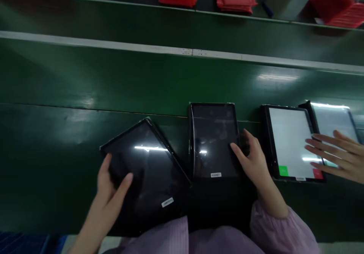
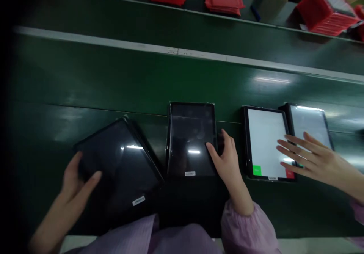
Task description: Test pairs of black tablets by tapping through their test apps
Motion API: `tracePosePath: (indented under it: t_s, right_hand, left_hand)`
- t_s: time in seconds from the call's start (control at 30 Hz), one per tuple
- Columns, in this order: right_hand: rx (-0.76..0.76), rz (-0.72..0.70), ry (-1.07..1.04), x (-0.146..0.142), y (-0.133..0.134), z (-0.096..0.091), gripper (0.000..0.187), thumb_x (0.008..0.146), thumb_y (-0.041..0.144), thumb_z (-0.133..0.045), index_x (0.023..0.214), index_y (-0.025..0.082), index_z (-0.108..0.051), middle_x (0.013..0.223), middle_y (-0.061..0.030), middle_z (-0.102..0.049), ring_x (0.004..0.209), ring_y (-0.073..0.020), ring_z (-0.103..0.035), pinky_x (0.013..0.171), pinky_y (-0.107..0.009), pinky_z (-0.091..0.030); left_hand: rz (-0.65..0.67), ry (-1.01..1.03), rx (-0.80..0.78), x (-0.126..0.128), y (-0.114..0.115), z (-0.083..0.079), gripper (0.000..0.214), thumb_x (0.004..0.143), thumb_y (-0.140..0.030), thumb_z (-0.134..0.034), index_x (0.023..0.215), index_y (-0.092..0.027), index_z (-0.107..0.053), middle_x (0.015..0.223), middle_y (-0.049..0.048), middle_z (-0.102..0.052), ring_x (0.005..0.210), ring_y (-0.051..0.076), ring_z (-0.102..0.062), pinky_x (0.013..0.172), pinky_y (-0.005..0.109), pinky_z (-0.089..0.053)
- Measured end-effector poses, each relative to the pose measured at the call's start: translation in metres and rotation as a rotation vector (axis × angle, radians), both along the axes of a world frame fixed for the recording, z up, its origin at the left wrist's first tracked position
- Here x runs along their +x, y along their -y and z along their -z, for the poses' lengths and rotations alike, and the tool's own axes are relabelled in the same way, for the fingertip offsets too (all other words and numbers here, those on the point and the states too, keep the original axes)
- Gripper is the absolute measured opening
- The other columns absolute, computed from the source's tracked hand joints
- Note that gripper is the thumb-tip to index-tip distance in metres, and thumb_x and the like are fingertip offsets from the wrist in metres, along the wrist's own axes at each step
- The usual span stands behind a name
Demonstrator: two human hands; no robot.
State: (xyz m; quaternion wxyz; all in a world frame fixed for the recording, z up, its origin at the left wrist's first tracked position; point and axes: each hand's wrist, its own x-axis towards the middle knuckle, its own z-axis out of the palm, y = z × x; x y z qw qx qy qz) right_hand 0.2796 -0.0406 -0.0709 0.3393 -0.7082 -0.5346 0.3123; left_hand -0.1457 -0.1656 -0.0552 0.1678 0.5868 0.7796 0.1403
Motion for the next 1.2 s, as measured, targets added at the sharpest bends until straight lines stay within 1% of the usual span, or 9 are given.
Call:
tracePosePath:
  t_s: [0.07,0.13,0.23,0.33,0.43,0.53,0.67,0.93,1.2]
  right_hand:
    - [-0.014,-0.048,0.027,-0.009,-0.009,0.007,0.084,0.083,0.084,-0.073,0.142,0.023,-0.072,0.118,-0.0138,-0.071,0.103,-0.0319,-0.072,0.086,-0.049,-0.066]
    - [-0.016,-0.062,0.036,-0.012,-0.010,0.009,0.082,0.085,0.084,-0.070,0.141,0.024,-0.074,0.113,-0.0123,-0.069,0.099,-0.0304,-0.071,0.082,-0.046,-0.065]
    - [0.001,-0.045,0.011,-0.008,0.000,0.010,0.078,0.088,0.081,-0.069,0.141,0.023,-0.075,0.111,-0.0120,-0.067,0.094,-0.0285,-0.069,0.081,-0.045,-0.064]
    - [0.016,-0.022,-0.027,-0.006,0.005,0.010,0.076,0.090,0.076,-0.069,0.143,0.022,-0.073,0.106,-0.0110,-0.067,0.086,-0.0266,-0.066,0.077,-0.045,-0.062]
    - [0.038,-0.038,-0.049,-0.006,-0.004,0.012,0.072,0.092,0.069,-0.070,0.146,0.023,-0.072,0.102,-0.0091,-0.068,0.075,-0.0229,-0.061,0.072,-0.043,-0.061]
    - [0.061,-0.068,-0.078,-0.004,-0.024,0.015,0.065,0.090,0.062,-0.073,0.143,0.024,-0.073,0.100,-0.0071,-0.071,0.065,-0.0179,-0.054,0.067,-0.040,-0.059]
    - [0.034,-0.095,-0.193,0.002,-0.044,0.019,0.065,0.088,0.056,-0.075,0.144,0.023,-0.073,0.097,-0.0039,-0.070,0.060,-0.0132,-0.051,0.066,-0.036,-0.057]
    - [0.047,-0.154,-0.262,0.004,-0.035,0.025,0.059,0.098,0.054,-0.068,0.149,0.025,-0.070,0.101,-0.0050,-0.070,0.061,-0.0127,-0.051,0.063,-0.033,-0.057]
    - [0.089,-0.197,-0.203,0.007,-0.060,0.026,0.058,0.098,0.046,-0.066,0.150,0.021,-0.070,0.093,-0.0031,-0.070,0.060,-0.0123,-0.052,0.066,-0.033,-0.057]
  left_hand:
    - [-0.149,0.101,0.039,0.030,-0.019,0.002,0.084,0.106,-0.050,-0.056,0.177,-0.046,-0.012,0.177,0.0135,-0.039,0.167,0.045,-0.036,0.124,0.071,-0.051]
    - [-0.137,0.206,0.058,0.050,-0.054,0.000,0.075,0.106,-0.053,-0.053,0.175,-0.042,-0.024,0.177,0.0153,-0.040,0.166,0.041,-0.040,0.126,0.067,-0.048]
    - [0.002,0.145,0.015,0.058,-0.115,-0.008,0.070,0.105,-0.060,-0.049,0.167,-0.029,-0.045,0.177,0.0216,-0.039,0.170,0.043,-0.029,0.131,0.070,-0.035]
    - [0.129,-0.025,-0.097,0.062,-0.163,-0.015,0.091,0.096,-0.070,-0.057,0.170,-0.018,-0.041,0.180,0.0299,-0.029,0.170,0.052,-0.023,0.130,0.075,-0.031]
    - [0.268,-0.202,-0.154,0.084,-0.191,-0.017,0.104,0.090,-0.074,-0.064,0.171,-0.014,-0.040,0.182,0.0321,-0.023,0.170,0.057,-0.017,0.129,0.078,-0.026]
    - [0.445,-0.231,-0.108,0.120,-0.202,-0.013,0.090,0.095,-0.067,-0.059,0.168,-0.016,-0.045,0.180,0.0271,-0.033,0.170,0.054,-0.020,0.130,0.079,-0.021]
    - [0.505,-0.172,0.011,0.145,-0.205,-0.008,0.065,0.103,-0.050,-0.050,0.161,-0.020,-0.052,0.157,0.0210,-0.062,0.156,0.045,-0.047,0.132,0.077,-0.021]
    - [0.427,-0.233,0.052,0.103,-0.192,-0.013,0.046,0.091,-0.044,-0.055,0.132,-0.026,-0.066,0.132,0.0163,-0.071,0.135,0.042,-0.061,0.126,0.066,-0.038]
    - [0.397,-0.220,0.035,0.109,-0.196,-0.013,0.038,0.095,-0.041,-0.050,0.125,-0.026,-0.068,0.128,0.0147,-0.073,0.133,0.040,-0.064,0.124,0.061,-0.040]
